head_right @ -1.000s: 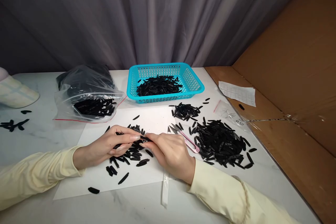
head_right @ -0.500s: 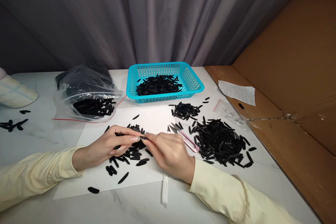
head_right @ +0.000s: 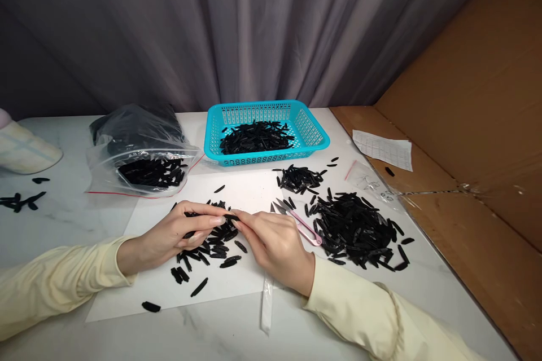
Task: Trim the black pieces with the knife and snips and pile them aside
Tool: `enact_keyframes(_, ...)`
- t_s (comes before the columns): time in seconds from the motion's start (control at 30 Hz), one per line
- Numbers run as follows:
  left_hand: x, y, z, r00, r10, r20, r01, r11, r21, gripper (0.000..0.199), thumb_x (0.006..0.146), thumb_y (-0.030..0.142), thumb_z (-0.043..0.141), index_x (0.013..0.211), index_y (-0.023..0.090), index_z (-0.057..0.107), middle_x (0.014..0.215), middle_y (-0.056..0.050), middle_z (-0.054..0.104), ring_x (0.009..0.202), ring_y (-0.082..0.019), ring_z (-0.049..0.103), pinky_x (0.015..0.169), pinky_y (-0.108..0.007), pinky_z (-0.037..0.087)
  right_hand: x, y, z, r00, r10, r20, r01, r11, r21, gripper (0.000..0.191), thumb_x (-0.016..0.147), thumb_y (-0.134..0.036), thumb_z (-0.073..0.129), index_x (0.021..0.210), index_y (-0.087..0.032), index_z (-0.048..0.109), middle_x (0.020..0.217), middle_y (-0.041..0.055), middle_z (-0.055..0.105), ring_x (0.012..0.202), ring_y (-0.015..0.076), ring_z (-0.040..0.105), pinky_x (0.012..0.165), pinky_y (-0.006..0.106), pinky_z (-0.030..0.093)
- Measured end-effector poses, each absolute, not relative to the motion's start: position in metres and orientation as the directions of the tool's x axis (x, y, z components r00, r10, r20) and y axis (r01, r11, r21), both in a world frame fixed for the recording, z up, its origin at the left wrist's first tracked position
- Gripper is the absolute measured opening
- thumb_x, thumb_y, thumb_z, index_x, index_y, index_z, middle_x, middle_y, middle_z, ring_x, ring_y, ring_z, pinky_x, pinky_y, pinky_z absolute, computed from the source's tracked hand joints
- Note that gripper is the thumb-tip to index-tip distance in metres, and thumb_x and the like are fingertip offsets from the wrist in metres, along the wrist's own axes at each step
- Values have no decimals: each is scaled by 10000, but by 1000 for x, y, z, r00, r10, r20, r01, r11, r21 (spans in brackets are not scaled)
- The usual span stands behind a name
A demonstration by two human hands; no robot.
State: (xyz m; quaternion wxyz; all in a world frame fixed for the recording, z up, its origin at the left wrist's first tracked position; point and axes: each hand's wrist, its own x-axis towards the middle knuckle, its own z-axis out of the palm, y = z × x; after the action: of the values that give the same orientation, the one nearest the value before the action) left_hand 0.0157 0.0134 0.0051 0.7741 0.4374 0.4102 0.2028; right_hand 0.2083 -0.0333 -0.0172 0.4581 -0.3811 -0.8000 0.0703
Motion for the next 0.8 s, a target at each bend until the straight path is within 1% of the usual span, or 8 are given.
enact_keyframes(0.07,16,14,5,579,672,-462,51,535,843,270,720,292,689,902,94,695,432,85,324,370,-10,208,371,-187,91,208,-33,-17,-289,653,700,538,715,-446,223,833,-35,573,1046,-94,603,736,64,689,573,140,620,516,253,482)
enact_keyframes(0.2,15,14,5,591,662,-462,64,532,844,304,735,308,683,954,98,687,428,92,309,372,-12,186,378,-192,88,208,-33,-17,-284,622,730,519,740,-428,290,820,-12,579,1089,-118,604,835,81,716,657,161,668,563,266,519)
enact_keyframes(0.4,15,14,8,601,661,-450,58,525,849,250,741,328,680,836,96,679,456,81,342,369,-6,195,376,-197,80,210,-32,-19,-306,600,739,513,758,-403,351,818,1,574,1138,-143,585,892,76,722,693,164,678,576,273,529)
enact_keyframes(0.47,15,14,7,597,666,-448,54,523,850,236,741,318,681,834,101,675,448,84,338,366,-6,198,375,-196,80,211,-31,-20,-321,598,734,513,761,-397,352,817,4,573,1132,-152,586,910,72,721,693,162,677,577,274,526)
enact_keyframes(0.57,16,13,7,589,675,-445,43,523,851,231,746,298,674,876,107,676,415,96,309,359,-10,194,373,-195,85,211,-31,-21,-308,615,726,532,744,-404,315,813,-12,597,1095,-153,598,853,60,724,642,155,668,553,270,513)
enact_keyframes(0.63,15,13,7,588,678,-441,38,521,853,244,753,291,665,910,105,679,398,99,300,356,-13,190,373,-196,89,210,-31,-22,-276,634,722,552,720,-421,272,812,-68,634,1073,-136,601,800,65,721,616,157,663,545,272,511)
enact_keyframes(0.73,15,13,7,589,680,-436,31,520,853,266,751,281,662,943,98,684,388,100,300,356,-16,188,373,-197,92,210,-30,-21,-259,642,722,562,708,-427,213,817,-146,655,1023,-115,609,799,88,716,665,174,673,592,287,531)
enact_keyframes(0.8,15,13,7,590,678,-438,32,522,852,287,747,279,664,966,93,686,385,100,299,356,-16,185,373,-198,91,210,-30,-20,-268,637,723,558,714,-423,143,832,-142,634,973,-118,618,820,94,714,712,179,678,628,289,538)
